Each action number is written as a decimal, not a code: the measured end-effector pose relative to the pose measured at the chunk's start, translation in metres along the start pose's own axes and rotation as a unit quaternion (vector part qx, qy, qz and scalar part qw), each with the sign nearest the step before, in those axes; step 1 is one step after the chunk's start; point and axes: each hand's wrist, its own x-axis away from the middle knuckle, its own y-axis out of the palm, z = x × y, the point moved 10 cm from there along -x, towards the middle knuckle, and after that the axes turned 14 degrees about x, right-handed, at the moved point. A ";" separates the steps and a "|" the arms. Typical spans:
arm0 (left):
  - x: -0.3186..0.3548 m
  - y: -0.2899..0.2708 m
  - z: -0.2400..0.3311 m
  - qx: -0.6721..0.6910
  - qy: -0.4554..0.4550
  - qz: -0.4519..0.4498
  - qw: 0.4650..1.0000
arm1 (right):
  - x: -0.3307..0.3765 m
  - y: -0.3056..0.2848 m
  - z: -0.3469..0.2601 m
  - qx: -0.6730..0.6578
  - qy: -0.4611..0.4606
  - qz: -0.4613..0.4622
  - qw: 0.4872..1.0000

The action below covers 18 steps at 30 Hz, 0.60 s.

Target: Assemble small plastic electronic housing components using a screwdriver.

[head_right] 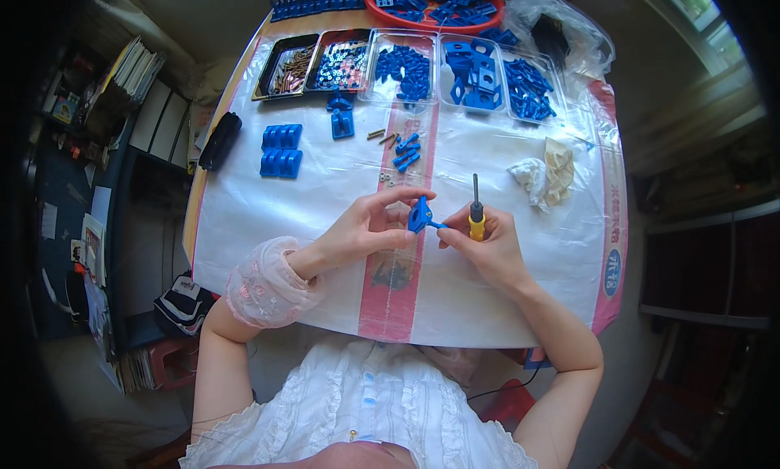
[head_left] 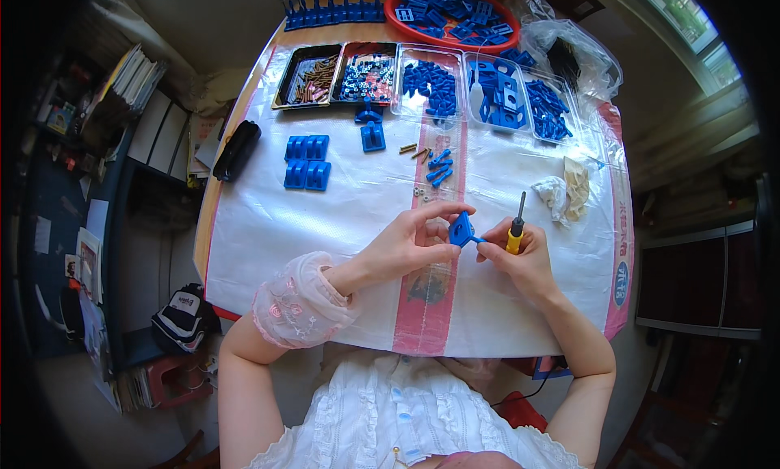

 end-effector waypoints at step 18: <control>0.000 0.003 -0.002 0.031 -0.009 0.000 0.999 | 0.000 0.002 0.001 0.010 -0.011 -0.012 1.000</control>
